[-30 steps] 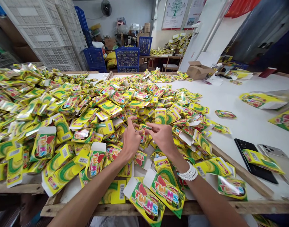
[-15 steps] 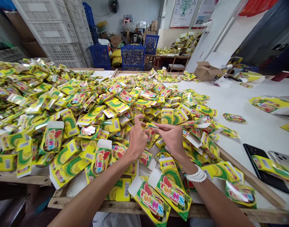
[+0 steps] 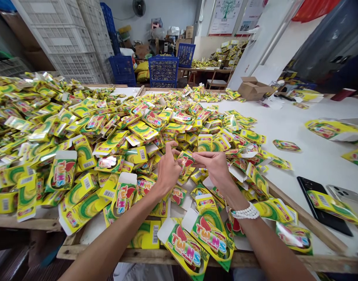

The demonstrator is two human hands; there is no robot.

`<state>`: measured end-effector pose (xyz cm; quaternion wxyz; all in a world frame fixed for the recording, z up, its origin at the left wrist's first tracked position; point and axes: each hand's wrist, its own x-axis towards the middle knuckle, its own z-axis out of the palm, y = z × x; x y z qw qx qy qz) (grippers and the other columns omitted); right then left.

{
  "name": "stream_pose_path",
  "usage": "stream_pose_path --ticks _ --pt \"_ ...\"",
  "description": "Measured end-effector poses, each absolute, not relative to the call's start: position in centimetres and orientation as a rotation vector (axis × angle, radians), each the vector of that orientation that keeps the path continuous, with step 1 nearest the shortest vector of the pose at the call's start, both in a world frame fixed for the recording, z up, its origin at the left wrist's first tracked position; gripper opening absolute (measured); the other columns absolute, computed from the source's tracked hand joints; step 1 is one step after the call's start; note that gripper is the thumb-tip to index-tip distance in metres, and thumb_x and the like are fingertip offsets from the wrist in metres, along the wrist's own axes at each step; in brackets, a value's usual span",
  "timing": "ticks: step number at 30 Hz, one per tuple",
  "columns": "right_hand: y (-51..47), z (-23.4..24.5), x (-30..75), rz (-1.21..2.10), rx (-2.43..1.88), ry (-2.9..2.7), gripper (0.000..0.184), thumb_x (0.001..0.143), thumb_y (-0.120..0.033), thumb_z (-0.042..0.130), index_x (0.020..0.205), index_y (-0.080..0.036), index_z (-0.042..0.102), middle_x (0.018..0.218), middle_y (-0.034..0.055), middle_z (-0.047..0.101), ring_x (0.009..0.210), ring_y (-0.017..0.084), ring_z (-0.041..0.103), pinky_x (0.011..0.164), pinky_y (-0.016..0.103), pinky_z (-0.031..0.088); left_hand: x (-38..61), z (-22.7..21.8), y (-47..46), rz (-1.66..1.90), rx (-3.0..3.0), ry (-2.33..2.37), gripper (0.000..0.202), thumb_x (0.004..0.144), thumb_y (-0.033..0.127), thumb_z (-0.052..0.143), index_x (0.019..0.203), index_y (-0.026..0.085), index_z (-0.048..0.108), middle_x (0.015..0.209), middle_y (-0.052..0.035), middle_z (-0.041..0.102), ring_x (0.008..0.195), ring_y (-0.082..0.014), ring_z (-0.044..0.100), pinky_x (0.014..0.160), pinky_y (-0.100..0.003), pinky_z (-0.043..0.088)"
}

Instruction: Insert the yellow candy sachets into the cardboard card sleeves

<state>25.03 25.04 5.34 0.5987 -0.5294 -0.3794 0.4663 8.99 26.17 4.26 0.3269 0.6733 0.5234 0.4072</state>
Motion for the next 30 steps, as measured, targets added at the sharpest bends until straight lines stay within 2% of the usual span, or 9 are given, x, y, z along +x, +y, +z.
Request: stream_pose_path --ticks 6,10,12,15,17,22,30 --pt "25.1 4.9 24.8 1.12 -1.219 -0.825 0.031 0.05 -0.037 0.1 0.068 -0.018 0.084 0.07 0.0077 0.08 0.06 0.022 0.074 0.063 0.036 0.067 8.9 4.3 26.3 1.083 1.768 1.387 0.052 0.088 0.001 0.054 0.132 0.025 0.041 0.111 -0.0019 0.079 0.083 -0.02 0.07 0.074 -0.031 0.043" --pt "25.1 4.5 24.5 1.058 -1.181 -0.729 0.028 0.052 -0.035 0.098 0.07 -0.018 0.085 0.073 0.008 0.081 0.062 0.023 0.076 0.066 0.036 0.068 9.1 4.1 26.1 1.115 1.818 1.295 0.03 0.103 0.022 0.054 0.131 0.026 0.047 0.117 -0.0042 0.077 0.096 -0.0218 0.072 0.086 -0.035 0.05" --pt "25.2 4.4 24.5 1.032 -1.174 -0.661 0.028 0.05 -0.033 0.098 0.069 -0.018 0.084 0.074 0.0083 0.082 0.063 0.023 0.076 0.065 0.036 0.068 9.3 3.7 26.1 1.083 1.933 1.242 0.036 0.1 0.031 0.064 0.133 0.028 0.052 0.129 -0.0054 0.073 0.111 -0.0252 0.071 0.095 -0.039 0.052" --pt "25.3 4.4 24.6 1.022 -1.179 -0.628 0.029 0.047 -0.031 0.099 0.067 -0.019 0.084 0.074 0.0083 0.082 0.063 0.024 0.077 0.068 0.036 0.069 9.5 3.0 26.1 1.053 2.066 1.161 0.064 0.084 0.023 0.08 0.141 0.028 0.051 0.142 -0.0066 0.067 0.127 -0.0286 0.065 0.106 -0.043 0.051" --pt "25.4 4.6 24.8 1.049 -1.174 -0.684 0.03 0.048 -0.034 0.1 0.069 -0.019 0.085 0.077 0.0082 0.083 0.066 0.024 0.078 0.071 0.038 0.069 9.6 2.6 26.2 1.077 2.044 1.141 0.072 0.08 0.015 0.08 0.144 0.025 0.049 0.14 -0.0081 0.068 0.126 -0.0275 0.066 0.108 -0.041 0.052" --pt "25.3 4.7 25.2 1.027 -1.156 -0.907 0.03 0.059 -0.042 0.099 0.079 -0.023 0.088 0.083 0.0064 0.084 0.073 0.026 0.08 0.077 0.041 0.07 9.7 2.4 26.3 1.136 1.981 1.16 0.069 0.079 0.011 0.075 0.143 0.019 0.052 0.13 -0.0094 0.072 0.117 -0.026 0.07 0.107 -0.04 0.053" --pt "25.3 5.2 26.1 1.038 -1.112 -1.097 0.033 0.067 -0.048 0.095 0.088 -0.023 0.089 0.09 0.0077 0.085 0.08 0.029 0.082 0.081 0.044 0.07 9.6 2.5 26.2 1.176 1.936 1.086 0.066 0.08 0.011 0.073 0.141 0.02 0.051 0.129 -0.0077 0.071 0.115 -0.0241 0.07 0.104 -0.038 0.055"
